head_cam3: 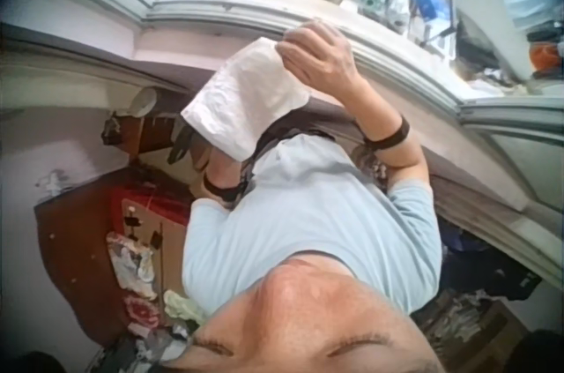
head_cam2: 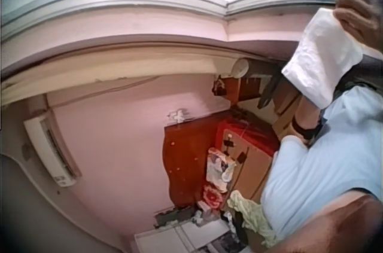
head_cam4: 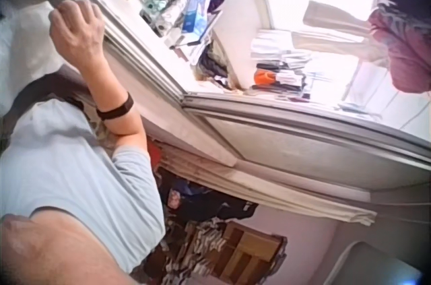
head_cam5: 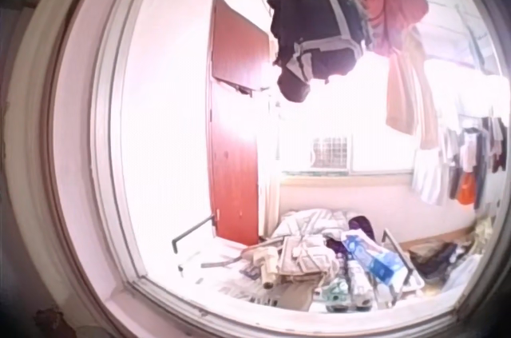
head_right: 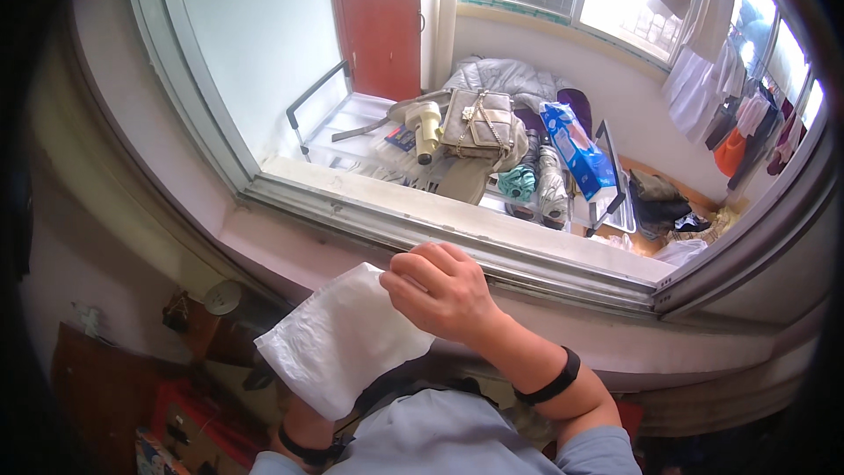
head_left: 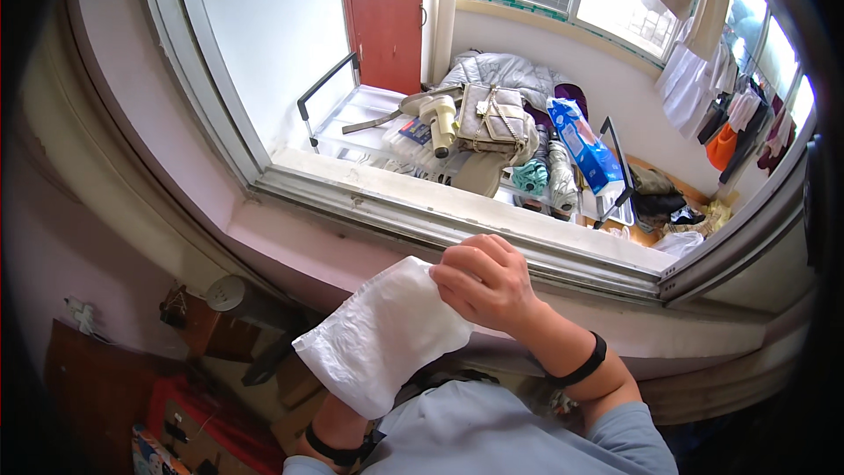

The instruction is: Cleaning the dirt and debris from sliding window tracks using paper tissues.

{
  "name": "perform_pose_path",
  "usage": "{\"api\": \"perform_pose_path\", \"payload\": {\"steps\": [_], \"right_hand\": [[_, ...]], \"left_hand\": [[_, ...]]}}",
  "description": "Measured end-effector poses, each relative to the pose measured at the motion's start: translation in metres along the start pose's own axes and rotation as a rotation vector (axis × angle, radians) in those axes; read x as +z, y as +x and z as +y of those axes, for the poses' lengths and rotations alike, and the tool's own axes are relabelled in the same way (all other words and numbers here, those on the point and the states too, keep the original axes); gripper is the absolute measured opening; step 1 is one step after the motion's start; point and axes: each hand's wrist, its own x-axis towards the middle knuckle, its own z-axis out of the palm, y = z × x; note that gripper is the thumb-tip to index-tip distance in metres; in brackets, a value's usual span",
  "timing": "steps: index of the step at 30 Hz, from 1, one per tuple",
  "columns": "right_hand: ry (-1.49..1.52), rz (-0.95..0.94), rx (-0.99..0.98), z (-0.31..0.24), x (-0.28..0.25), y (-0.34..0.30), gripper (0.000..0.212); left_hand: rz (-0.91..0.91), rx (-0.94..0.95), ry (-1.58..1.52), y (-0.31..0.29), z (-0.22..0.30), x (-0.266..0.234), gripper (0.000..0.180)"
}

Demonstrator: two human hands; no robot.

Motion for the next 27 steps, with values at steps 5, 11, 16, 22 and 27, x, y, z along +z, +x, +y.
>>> {"api": "perform_pose_path", "payload": {"steps": [5,11,16,22,27], "right_hand": [[0.169,0.012,0.357,-0.001,0.001,-0.01,0.021],[-0.017,-0.035,0.214,0.001,-0.009,-0.012,0.021],[-0.02,-0.032,0.108,0.004,-0.011,-0.019,0.018],[0.076,-0.027,0.044,0.016,-0.01,-0.027,0.022],[0.137,0.0,0.08,0.015,-0.01,-0.031,0.022]], "left_hand": [[0.009,-0.091,0.186,0.007,0.0,0.027,0.045],[-0.072,-0.02,0.473,0.021,-0.005,0.029,0.05],[-0.074,-0.073,0.339,0.025,-0.008,0.026,0.052],[-0.068,-0.147,0.143,0.022,-0.008,0.016,0.054],[-0.055,-0.196,-0.018,0.017,-0.008,0.009,0.055]]}}
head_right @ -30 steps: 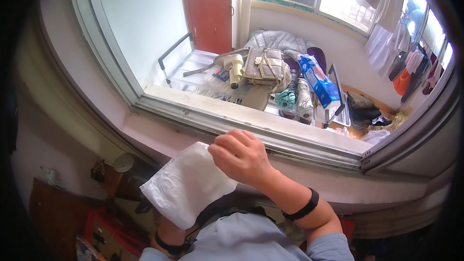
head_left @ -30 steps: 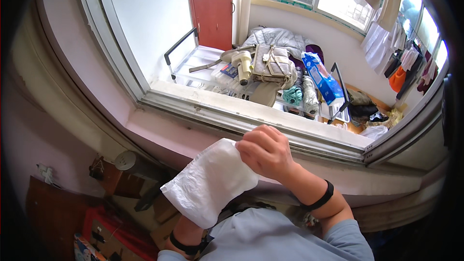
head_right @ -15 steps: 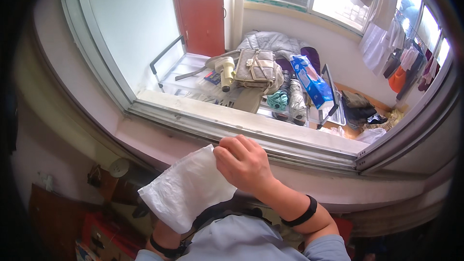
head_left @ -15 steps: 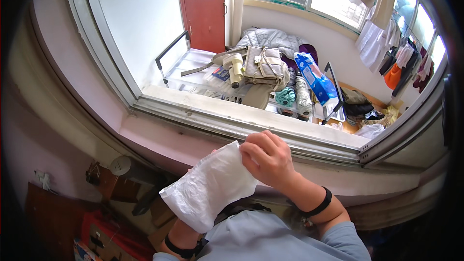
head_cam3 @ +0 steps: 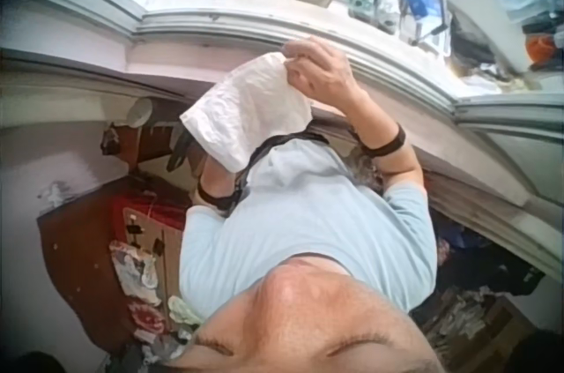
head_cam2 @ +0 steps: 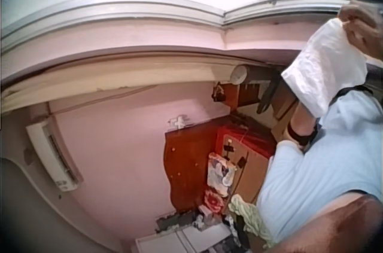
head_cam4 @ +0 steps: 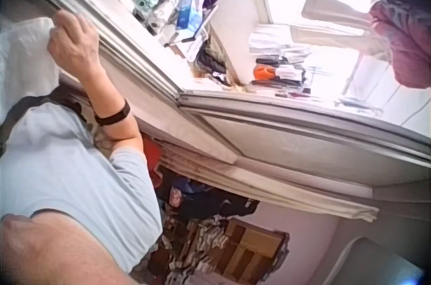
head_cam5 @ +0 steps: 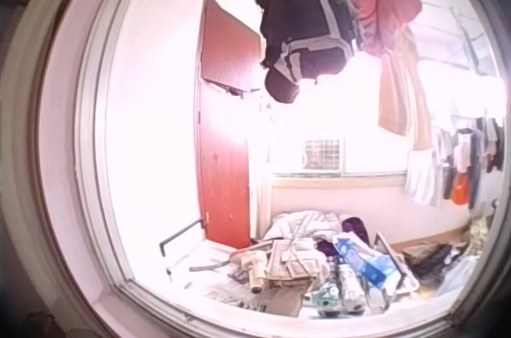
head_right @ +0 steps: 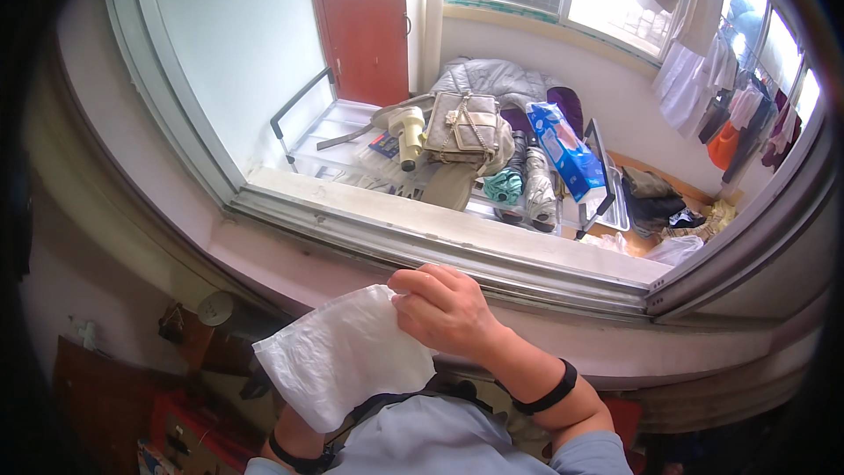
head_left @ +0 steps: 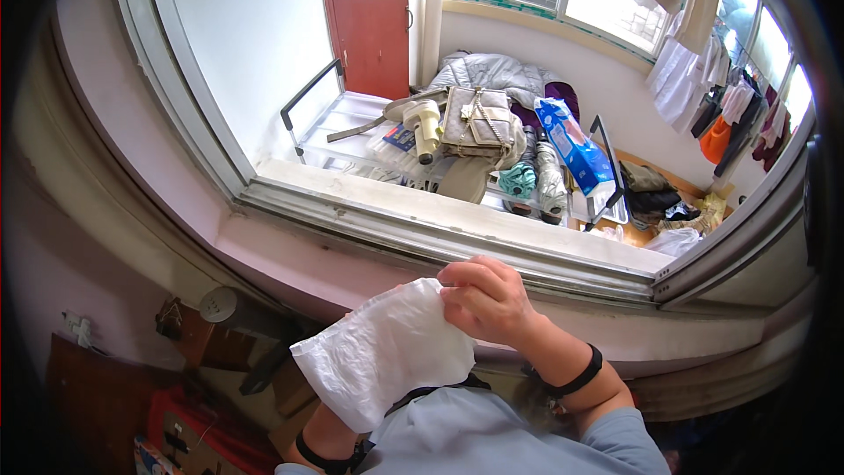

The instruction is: Cleaning the dirt and debris from sliding window tracks using paper tissues.

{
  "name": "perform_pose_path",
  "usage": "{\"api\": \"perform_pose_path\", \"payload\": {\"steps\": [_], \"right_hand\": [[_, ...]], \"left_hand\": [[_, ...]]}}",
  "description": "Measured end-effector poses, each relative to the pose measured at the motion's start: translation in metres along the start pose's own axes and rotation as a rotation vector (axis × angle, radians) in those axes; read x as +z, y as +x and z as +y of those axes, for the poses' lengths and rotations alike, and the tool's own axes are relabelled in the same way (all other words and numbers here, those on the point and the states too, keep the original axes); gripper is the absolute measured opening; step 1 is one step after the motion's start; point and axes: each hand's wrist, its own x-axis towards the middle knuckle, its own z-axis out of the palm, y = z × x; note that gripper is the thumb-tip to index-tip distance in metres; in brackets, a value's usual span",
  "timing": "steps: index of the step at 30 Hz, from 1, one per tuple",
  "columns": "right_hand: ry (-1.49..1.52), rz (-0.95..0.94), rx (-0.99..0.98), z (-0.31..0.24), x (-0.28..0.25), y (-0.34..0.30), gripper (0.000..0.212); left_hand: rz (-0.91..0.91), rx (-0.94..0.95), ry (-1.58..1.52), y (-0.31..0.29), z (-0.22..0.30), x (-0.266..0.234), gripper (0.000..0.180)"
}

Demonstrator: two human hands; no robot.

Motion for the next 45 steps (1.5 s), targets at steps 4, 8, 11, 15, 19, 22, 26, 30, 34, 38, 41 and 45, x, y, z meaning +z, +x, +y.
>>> {"api": "perform_pose_path", "payload": {"steps": [4,8,11,15,19,22,26,30,34,38,41,45], "right_hand": [[0.051,-0.054,0.018,0.003,0.0,-0.003,0.022],[0.164,-0.022,0.162,0.0,0.003,-0.006,0.021],[0.211,-0.029,0.291,-0.005,0.0,-0.006,0.018],[0.299,-0.017,0.323,-0.003,0.002,-0.014,0.018],[0.345,-0.146,0.573,-0.01,-0.001,-0.014,0.016],[0.252,-0.06,0.486,-0.012,0.0,-0.009,0.015],[0.169,-0.019,0.271,-0.012,-0.001,-0.005,0.017],[0.218,-0.124,0.423,-0.016,0.001,-0.01,0.017],[0.103,-0.133,0.434,-0.016,0.004,-0.007,0.014],[0.23,-0.141,0.265,-0.017,0.005,-0.006,0.013],[0.245,-0.199,0.442,-0.021,0.008,-0.01,0.015],[0.444,-0.23,0.865,-0.024,0.013,-0.016,0.025]], "left_hand": [[0.047,0.019,0.093,0.001,0.0,0.004,0.059],[0.165,0.098,0.2,0.0,-0.005,0.012,0.066],[0.086,0.066,0.118,0.0,-0.004,0.011,0.069],[0.157,0.077,0.215,0.001,-0.006,0.008,0.07],[0.101,0.054,0.07,0.0,-0.005,0.0,0.066],[0.129,0.031,0.059,0.003,-0.003,0.003,0.061],[0.21,0.117,0.354,-0.001,-0.007,0.011,0.051],[0.053,-0.128,-0.072,0.011,-0.001,0.026,0.047],[0.149,-0.188,-0.147,0.014,0.003,0.011,0.042],[0.173,0.214,0.903,0.002,-0.012,0.009,0.042],[0.097,0.06,0.419,0.001,-0.006,0.006,0.048],[0.174,-0.004,0.164,-0.002,-0.002,0.002,0.048]]}}
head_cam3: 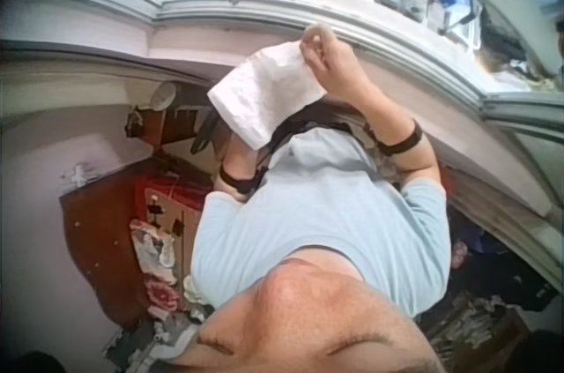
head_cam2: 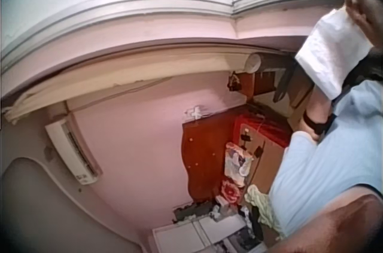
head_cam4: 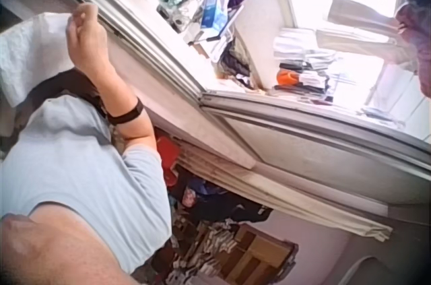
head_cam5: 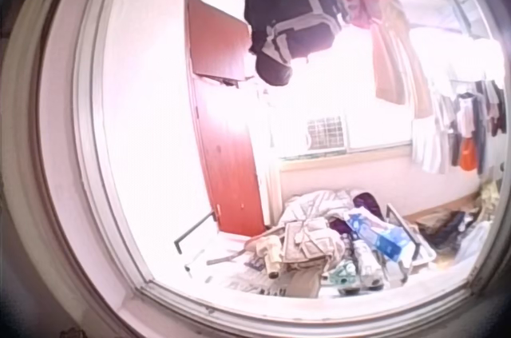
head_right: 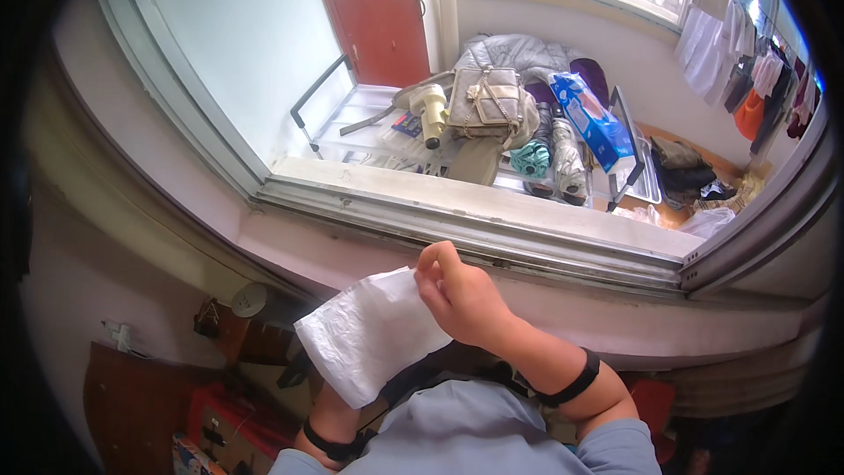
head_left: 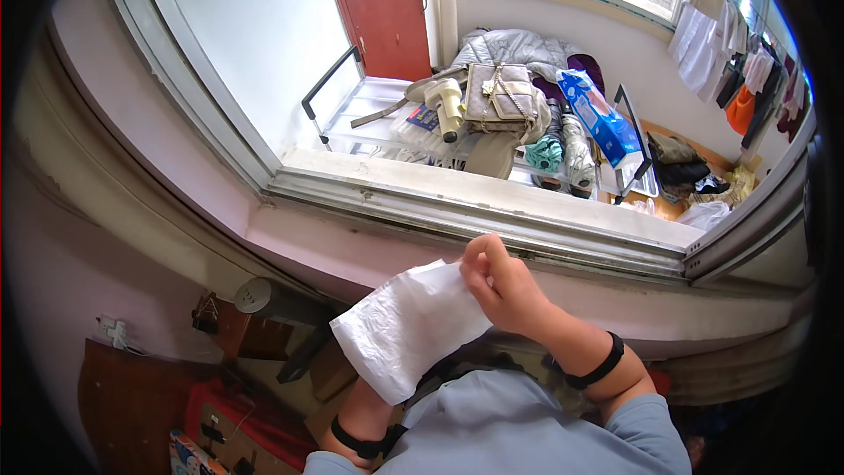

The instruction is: Cleaning the dirt and debris from sliding window tracks using paper tissues.

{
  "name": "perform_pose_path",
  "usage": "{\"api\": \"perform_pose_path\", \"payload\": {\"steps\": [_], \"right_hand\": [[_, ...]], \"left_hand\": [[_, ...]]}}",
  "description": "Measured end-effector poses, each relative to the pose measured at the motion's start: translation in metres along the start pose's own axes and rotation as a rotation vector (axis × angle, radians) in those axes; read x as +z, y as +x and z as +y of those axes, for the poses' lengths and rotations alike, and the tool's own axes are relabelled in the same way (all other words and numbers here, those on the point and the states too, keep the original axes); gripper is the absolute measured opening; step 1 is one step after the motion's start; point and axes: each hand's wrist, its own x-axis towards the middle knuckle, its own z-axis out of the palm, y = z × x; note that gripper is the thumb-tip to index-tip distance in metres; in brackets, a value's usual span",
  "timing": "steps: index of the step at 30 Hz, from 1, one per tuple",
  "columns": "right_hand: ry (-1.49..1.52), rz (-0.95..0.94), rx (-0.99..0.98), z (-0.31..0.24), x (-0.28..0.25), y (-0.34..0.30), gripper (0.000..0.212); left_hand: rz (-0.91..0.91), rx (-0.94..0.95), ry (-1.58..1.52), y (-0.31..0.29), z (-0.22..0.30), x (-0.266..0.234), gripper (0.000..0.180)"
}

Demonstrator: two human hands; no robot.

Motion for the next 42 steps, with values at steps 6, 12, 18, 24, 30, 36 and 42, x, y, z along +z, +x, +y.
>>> {"api": "perform_pose_path", "payload": {"steps": [6,12,18,24,30,36,42], "right_hand": [[0.056,-0.092,-0.15,0.005,0.002,0.006,0.034],[-0.213,-0.116,-0.234,-0.019,-0.004,0.009,0.024],[-0.333,-0.185,-0.205,-0.037,0.0,0.01,0.026],[0.494,-0.318,0.132,-0.044,-0.006,0.015,0.016],[0.685,-0.318,0.133,-0.042,-0.012,0.013,0.014],[0.46,-0.176,0.19,-0.012,-0.01,0.005,0.025],[0.002,-0.14,0.091,-0.01,-0.006,-0.003,0.04]], "left_hand": [[0.011,0.15,0.202,-0.002,0.001,-0.002,0.047],[-0.007,0.473,1.109,0.013,0.003,-0.007,0.042],[-0.054,0.398,0.96,0.022,0.005,0.007,0.035],[-0.046,0.182,0.302,0.03,0.01,-0.008,0.031],[0.048,0.142,0.125,0.028,0.008,-0.008,0.039],[-0.101,0.187,0.122,0.021,0.011,-0.007,0.046],[-0.436,0.041,-0.265,0.03,0.015,-0.036,0.059]]}}
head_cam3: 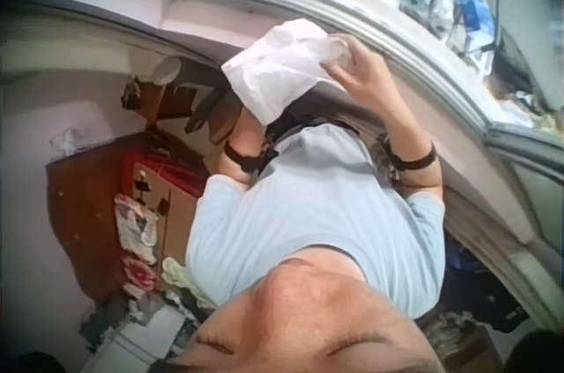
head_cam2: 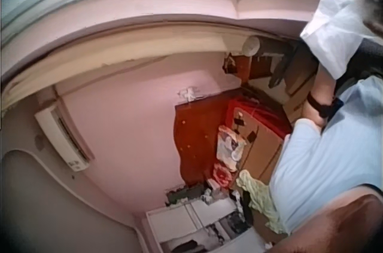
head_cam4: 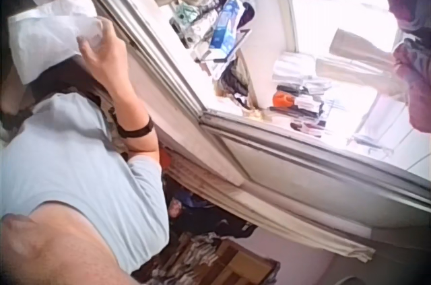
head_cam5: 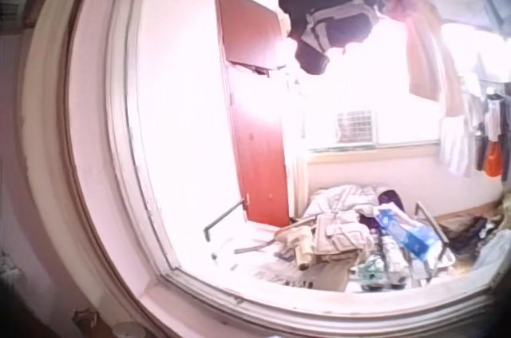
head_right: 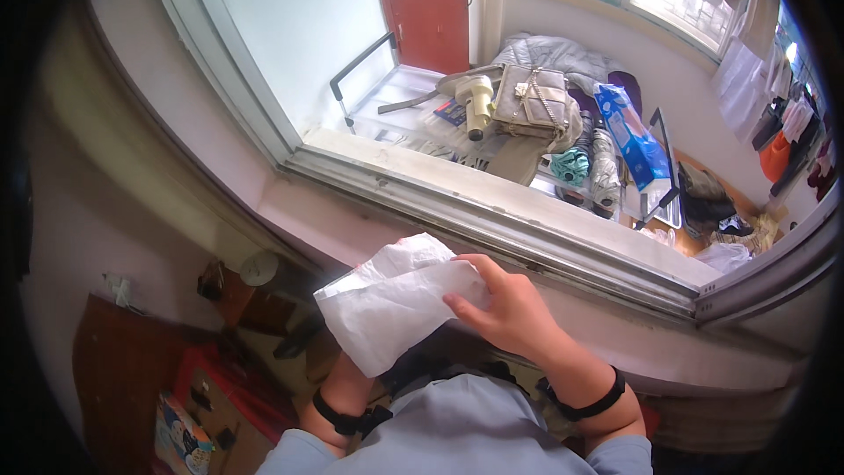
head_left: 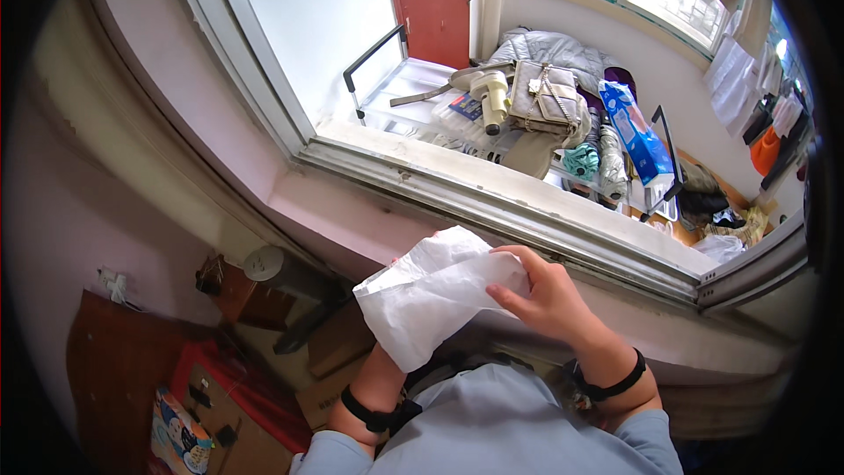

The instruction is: Cleaning the dirt and debris from sliding window tracks using paper tissues.

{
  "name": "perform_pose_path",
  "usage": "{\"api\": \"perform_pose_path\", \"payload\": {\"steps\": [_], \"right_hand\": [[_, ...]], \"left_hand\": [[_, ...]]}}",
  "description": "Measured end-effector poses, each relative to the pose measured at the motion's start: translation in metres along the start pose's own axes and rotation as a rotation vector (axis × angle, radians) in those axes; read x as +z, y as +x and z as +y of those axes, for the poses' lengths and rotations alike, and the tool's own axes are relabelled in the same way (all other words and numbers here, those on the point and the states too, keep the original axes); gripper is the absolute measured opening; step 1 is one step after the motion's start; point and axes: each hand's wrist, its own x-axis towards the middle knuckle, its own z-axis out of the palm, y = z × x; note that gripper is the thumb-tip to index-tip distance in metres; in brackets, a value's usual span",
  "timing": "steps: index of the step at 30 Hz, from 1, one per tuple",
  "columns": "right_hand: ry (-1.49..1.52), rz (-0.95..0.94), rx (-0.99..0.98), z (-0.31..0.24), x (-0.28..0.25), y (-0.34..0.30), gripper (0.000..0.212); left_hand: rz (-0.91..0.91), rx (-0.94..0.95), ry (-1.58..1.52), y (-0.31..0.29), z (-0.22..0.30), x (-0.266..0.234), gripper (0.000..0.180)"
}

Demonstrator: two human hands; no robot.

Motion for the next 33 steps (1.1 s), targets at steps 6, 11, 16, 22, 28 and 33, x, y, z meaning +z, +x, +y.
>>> {"api": "perform_pose_path", "payload": {"steps": [6,11,16,22,28,33], "right_hand": [[0.196,-0.009,-0.047,0.001,0.003,0.006,0.034],[0.096,0.044,0.019,-0.007,-0.001,0.01,0.035],[0.374,-0.008,0.162,0.027,0.009,-0.008,0.049],[0.692,0.014,0.406,0.038,0.011,-0.017,0.046],[0.915,-0.037,0.52,0.045,0.012,-0.024,0.039],[0.829,-0.267,0.451,0.05,0.006,-0.021,0.04]], "left_hand": [[0.222,0.072,0.193,0.004,-0.009,-0.005,0.058],[0.217,0.168,0.931,-0.002,-0.02,0.007,0.056],[0.206,0.067,0.618,-0.008,-0.021,0.001,0.061],[0.225,-0.077,0.152,-0.016,-0.022,-0.011,0.068],[0.323,-0.09,-0.051,-0.024,-0.026,-0.011,0.066],[0.391,-0.161,0.051,-0.024,-0.031,-0.003,0.07]]}}
